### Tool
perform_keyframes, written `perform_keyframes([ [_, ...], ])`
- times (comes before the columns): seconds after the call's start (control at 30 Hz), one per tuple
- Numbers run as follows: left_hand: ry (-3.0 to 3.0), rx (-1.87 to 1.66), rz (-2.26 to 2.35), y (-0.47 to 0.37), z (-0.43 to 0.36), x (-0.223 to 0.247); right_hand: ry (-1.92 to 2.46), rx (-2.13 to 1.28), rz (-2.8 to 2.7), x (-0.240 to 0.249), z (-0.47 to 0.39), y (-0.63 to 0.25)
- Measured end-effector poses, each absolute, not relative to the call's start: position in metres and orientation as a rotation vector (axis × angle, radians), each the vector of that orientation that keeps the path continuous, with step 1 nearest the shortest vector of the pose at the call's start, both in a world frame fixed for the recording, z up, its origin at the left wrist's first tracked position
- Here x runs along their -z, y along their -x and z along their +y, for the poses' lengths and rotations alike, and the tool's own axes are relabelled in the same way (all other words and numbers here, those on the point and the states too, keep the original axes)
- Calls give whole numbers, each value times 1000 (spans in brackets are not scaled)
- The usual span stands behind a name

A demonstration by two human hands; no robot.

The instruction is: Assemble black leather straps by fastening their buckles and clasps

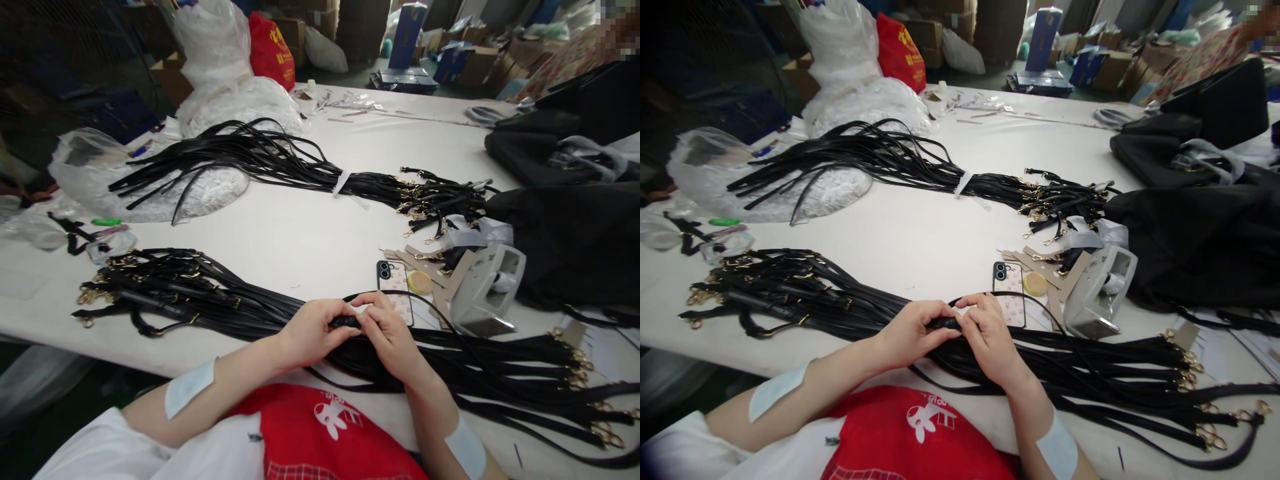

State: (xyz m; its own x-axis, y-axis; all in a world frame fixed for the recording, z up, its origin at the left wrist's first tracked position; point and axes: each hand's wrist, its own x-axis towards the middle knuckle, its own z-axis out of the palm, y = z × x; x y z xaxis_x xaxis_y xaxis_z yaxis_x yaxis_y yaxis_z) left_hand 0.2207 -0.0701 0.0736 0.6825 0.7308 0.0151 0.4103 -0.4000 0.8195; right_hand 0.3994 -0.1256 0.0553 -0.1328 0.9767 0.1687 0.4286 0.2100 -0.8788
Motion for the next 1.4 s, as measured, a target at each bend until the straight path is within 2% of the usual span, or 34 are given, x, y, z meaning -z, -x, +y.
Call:
perform_keyframes([
  [0.4,-1703,-652,844,-223,-63,-79,1230,-905,-1448,-49,-124,-404],
  [0.57,-1851,-721,829,-230,-71,-73,1335,-625,-1549,-51,-128,-393],
  [0.67,-1916,-629,819,-230,-75,-74,1363,-402,-1687,-56,-131,-390],
  [0.77,-1928,-573,810,-230,-77,-79,1351,-323,-1768,-59,-134,-389],
  [1.07,-1357,-685,1008,-206,-55,-93,1394,-367,-1657,-63,-132,-390],
  [1.27,-1905,-524,660,-188,-52,-110,1285,-565,-1838,-73,-130,-377],
  [1.4,-1965,-437,594,-174,-43,-116,1284,-537,-1928,-79,-132,-375],
])
